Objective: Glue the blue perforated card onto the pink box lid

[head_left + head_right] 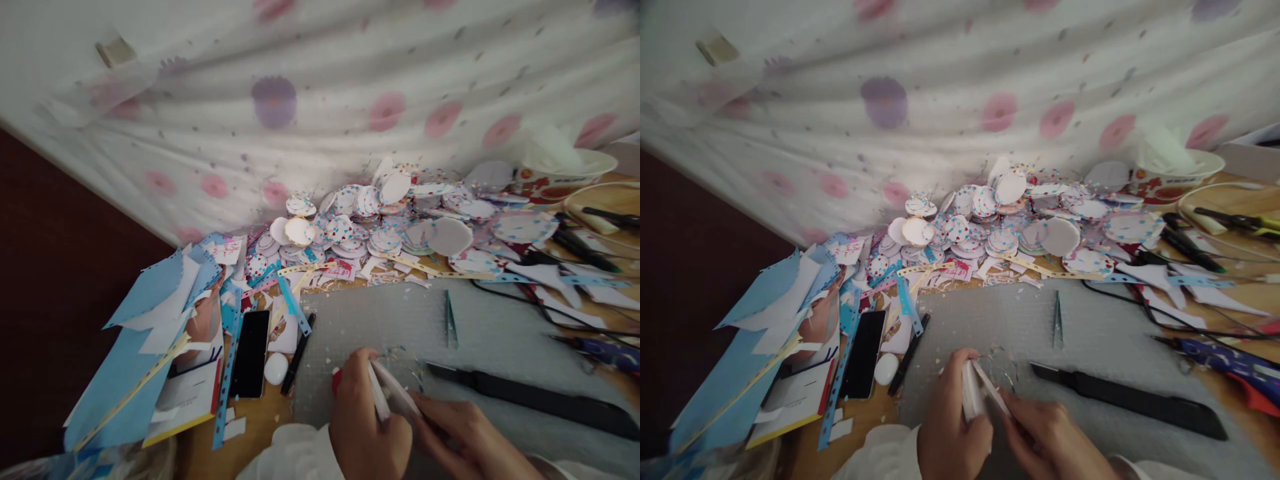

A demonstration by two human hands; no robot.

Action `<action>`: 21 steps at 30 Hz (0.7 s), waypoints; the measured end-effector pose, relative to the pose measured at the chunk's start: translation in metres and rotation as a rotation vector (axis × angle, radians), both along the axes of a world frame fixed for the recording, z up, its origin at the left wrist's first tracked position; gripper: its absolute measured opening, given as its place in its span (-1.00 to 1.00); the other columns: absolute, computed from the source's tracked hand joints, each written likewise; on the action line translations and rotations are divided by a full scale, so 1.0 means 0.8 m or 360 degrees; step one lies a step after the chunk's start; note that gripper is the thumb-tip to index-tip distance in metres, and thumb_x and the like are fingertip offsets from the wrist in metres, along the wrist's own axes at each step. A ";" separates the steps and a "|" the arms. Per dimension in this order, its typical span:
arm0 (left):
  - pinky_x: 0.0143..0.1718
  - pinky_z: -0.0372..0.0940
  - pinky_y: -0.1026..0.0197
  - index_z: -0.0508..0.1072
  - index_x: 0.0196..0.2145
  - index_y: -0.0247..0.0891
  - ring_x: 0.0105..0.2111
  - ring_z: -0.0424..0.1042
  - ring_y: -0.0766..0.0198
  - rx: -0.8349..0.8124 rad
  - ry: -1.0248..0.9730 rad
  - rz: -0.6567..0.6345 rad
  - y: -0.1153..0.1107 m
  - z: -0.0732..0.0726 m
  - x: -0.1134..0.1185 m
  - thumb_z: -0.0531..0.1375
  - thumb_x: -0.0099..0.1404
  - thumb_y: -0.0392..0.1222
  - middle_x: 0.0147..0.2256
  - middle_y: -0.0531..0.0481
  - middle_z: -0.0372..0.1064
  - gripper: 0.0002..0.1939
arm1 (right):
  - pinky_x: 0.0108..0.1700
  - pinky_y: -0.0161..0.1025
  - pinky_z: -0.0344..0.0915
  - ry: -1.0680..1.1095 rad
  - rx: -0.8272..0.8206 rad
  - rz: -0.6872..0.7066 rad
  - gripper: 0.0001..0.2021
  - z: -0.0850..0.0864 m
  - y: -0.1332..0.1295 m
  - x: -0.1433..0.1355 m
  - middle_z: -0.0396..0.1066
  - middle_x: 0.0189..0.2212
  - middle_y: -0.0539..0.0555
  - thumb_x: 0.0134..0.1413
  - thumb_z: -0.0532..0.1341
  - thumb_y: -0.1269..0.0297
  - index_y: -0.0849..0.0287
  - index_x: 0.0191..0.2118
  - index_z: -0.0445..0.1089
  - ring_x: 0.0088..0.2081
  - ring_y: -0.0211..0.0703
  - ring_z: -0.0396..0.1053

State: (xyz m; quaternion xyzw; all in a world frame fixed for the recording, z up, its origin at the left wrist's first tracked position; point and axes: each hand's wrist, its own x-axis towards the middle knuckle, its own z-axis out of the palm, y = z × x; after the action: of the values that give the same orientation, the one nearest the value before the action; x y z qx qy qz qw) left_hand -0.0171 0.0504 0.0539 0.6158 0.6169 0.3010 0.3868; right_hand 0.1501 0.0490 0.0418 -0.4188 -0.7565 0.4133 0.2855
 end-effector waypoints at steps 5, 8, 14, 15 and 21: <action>0.10 0.26 -0.24 0.41 0.02 -0.20 0.00 0.42 -0.19 -0.0101 -0.0005 0.0007 0.008 0.001 -0.010 0.09 -0.17 -0.37 -0.04 -0.17 0.48 -0.30 | -0.48 -0.38 0.38 0.0077 -0.0112 -0.0111 -0.65 -0.012 0.003 0.006 0.52 -0.55 -0.02 0.35 0.09 0.12 0.11 -0.40 0.48 -0.53 -0.23 0.45; 0.04 0.32 -0.13 0.48 -0.02 -0.14 -0.06 0.45 -0.12 -0.0156 -0.0091 0.0013 0.011 0.005 -0.027 0.07 -0.12 -0.36 -0.11 -0.09 0.53 -0.36 | -0.54 -0.36 0.34 0.0105 -0.0207 -0.0253 -0.60 -0.023 0.009 0.021 0.48 -0.65 -0.03 0.33 0.11 0.01 0.12 -0.43 0.48 -0.60 -0.22 0.42; 0.06 0.30 0.00 0.48 0.04 -0.12 -0.04 0.45 -0.02 -0.0050 -0.0266 0.0097 0.023 0.014 -0.049 0.07 0.00 -0.36 -0.03 -0.03 0.51 -0.39 | -0.55 -0.31 0.38 0.0243 -0.0460 -0.0355 -0.61 -0.024 0.020 0.032 0.50 -0.66 -0.04 0.21 0.21 -0.12 0.10 -0.41 0.48 -0.61 -0.16 0.47; 0.04 0.31 0.02 0.46 0.04 -0.15 -0.04 0.45 0.00 -0.0050 -0.0310 0.0108 0.028 0.014 -0.049 0.07 0.02 -0.36 -0.03 -0.05 0.50 -0.41 | -0.55 -0.30 0.40 0.0310 -0.0520 -0.0401 -0.59 -0.019 0.021 0.032 0.50 -0.67 -0.03 0.19 0.22 -0.15 0.10 -0.41 0.48 -0.61 -0.15 0.47; -0.10 0.40 0.07 0.39 0.00 -0.20 -0.21 0.51 0.10 -0.0223 -0.0304 0.0157 0.065 -0.006 -0.030 0.13 0.05 -0.36 -0.22 -0.01 0.52 -0.50 | -0.60 -0.26 0.44 0.0564 -0.0884 -0.0458 -0.39 0.024 0.022 0.032 0.48 -0.70 0.04 0.16 0.11 -0.33 0.18 -0.20 0.55 -0.67 -0.12 0.46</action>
State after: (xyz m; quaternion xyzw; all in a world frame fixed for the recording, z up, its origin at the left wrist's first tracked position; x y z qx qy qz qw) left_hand -0.0414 0.1021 0.0493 0.5247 0.6264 0.3330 0.4706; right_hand 0.1758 0.0668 0.0608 -0.5045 -0.4874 0.6248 0.3429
